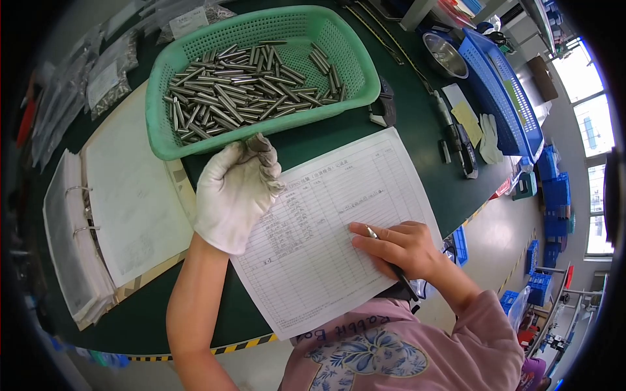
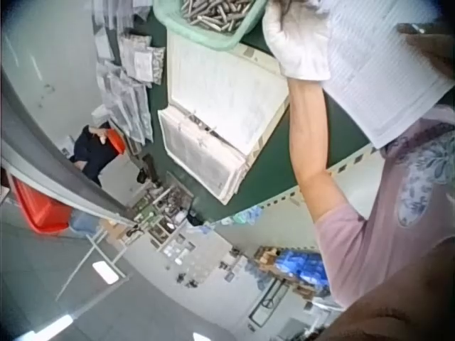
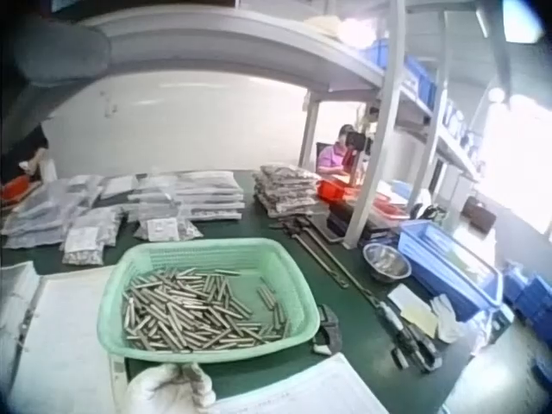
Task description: The recorder measures small metal components using a digital micrometer and logs the measurements on a datasheet.
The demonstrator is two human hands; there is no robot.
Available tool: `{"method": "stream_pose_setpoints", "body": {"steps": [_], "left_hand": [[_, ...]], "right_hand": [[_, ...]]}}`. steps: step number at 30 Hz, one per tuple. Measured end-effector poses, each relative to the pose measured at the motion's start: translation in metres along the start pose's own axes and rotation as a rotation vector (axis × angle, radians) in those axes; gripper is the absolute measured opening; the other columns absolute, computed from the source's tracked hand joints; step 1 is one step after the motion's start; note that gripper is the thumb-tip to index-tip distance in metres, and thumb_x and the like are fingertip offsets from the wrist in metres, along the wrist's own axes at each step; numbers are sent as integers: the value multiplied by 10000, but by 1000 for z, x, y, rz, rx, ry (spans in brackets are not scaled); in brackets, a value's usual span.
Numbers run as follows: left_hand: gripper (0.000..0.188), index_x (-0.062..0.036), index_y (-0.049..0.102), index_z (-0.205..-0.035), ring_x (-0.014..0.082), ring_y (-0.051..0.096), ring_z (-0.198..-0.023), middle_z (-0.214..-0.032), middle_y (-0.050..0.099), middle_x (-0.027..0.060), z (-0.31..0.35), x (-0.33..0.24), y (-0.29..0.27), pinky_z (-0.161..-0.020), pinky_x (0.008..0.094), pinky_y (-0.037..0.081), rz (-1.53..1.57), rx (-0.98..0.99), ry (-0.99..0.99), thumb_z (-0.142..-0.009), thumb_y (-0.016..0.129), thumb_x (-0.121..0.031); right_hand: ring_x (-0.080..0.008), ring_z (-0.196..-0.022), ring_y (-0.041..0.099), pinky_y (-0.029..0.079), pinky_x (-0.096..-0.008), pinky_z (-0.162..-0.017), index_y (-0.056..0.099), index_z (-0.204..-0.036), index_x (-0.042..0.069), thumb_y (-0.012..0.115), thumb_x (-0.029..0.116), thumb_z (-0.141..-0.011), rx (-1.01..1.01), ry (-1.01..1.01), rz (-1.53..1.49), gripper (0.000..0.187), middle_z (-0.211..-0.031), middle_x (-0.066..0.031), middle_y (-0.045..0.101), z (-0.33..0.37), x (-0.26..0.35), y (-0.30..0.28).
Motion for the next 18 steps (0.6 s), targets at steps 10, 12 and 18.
{"method": "stream_pose_setpoints", "body": {"steps": [10,12,18], "left_hand": [[267,23,514,-1031,243,573,-796,-929,574,132,-2,2,4,-705,360,476,62,25,-38,-886,455,-193],[268,26,516,-1029,243,573,-792,-929,576,136,-1,1,-1,-708,362,479,55,10,-25,-886,455,-193],[271,34,524,-1019,240,570,-800,-926,578,147,0,0,-1,-716,358,484,20,33,-14,-886,454,-192]], "right_hand": [[-108,-517,547,434,-245,-454,526,-1139,112,571,142,-705,114,-86,125,437,-1195,-44,562,-3,11,9],[-105,-516,545,433,-244,-451,528,-1130,112,569,141,-706,116,-85,117,427,-1194,-44,562,-3,10,12],[-96,-481,526,419,-233,-424,539,-1039,93,577,133,-706,122,-72,138,337,-1155,-86,580,-9,14,11]]}}
Point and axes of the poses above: each hand's wrist, its own z-axis away from the middle knuckle, its own y-axis out of the palm, x = y × z, the point moved 9 cm from there along -z, towards the middle knuckle
